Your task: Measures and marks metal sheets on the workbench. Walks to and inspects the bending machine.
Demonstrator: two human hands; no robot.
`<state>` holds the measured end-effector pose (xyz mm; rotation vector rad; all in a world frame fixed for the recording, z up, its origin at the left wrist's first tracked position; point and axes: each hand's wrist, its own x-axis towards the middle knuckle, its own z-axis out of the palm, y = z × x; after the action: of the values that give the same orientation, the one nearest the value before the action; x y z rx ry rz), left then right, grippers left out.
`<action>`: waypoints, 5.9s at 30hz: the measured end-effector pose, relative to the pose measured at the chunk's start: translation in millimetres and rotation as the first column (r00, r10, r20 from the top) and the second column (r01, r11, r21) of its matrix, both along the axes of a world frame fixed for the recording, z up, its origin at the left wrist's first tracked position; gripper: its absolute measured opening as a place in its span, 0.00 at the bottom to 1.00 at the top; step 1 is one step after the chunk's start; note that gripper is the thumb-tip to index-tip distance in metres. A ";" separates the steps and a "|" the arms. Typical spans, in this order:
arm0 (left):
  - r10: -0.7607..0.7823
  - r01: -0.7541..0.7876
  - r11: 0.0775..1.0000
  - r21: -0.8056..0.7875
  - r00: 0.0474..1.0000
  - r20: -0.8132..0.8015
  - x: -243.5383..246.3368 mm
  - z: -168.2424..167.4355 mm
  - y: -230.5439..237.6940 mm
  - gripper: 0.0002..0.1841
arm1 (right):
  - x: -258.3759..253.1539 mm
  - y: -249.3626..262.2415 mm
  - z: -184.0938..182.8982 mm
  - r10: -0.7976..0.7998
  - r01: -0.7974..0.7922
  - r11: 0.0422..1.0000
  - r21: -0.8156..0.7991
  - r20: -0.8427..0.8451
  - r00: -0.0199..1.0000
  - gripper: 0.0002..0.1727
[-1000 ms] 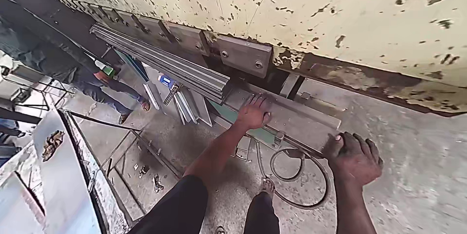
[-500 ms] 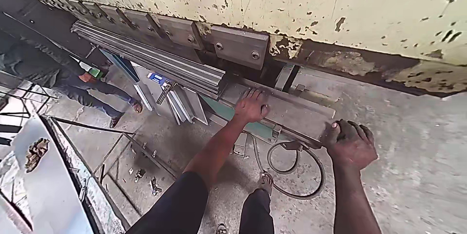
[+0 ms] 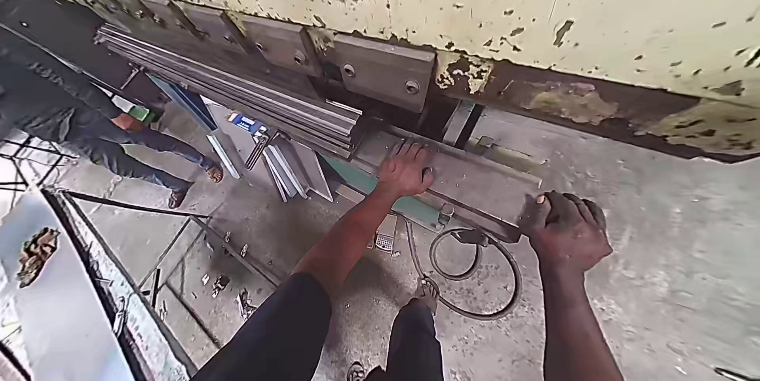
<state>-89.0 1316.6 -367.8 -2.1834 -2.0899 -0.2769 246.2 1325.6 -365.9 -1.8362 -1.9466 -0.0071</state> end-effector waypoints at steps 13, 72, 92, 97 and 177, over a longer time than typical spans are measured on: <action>0.011 -0.011 1.000 -0.011 1.000 0.022 2.2 5.0 12.0 0.35 | 1.3 17.3 3.3 0.000 0.000 1.000 -0.023 0.003 1.000 0.32; 0.491 -0.003 0.798 -0.602 0.582 0.648 54.9 -28.7 -391.4 0.28 | 9.2 25.9 -4.9 0.075 -0.072 0.996 -0.054 0.062 0.995 0.31; -0.004 0.052 0.974 -0.220 0.977 0.214 52.7 38.4 -5.5 0.32 | 5.4 24.8 -0.3 0.051 -0.050 0.998 -0.041 0.028 0.998 0.36; -0.021 0.048 0.982 -0.182 0.989 0.144 45.3 24.4 19.2 0.39 | 5.2 25.9 1.8 0.052 -0.050 0.998 -0.043 0.058 0.997 0.35; 0.384 -0.587 0.808 0.050 0.589 0.711 -113.2 69.9 -110.4 0.14 | 9.2 28.0 -5.8 0.080 -0.078 0.996 -0.036 0.050 0.996 0.41</action>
<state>-202.1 1206.1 -298.0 -1.3280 -2.6705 -1.3883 255.4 1353.6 -371.7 -1.7960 -2.0650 0.0044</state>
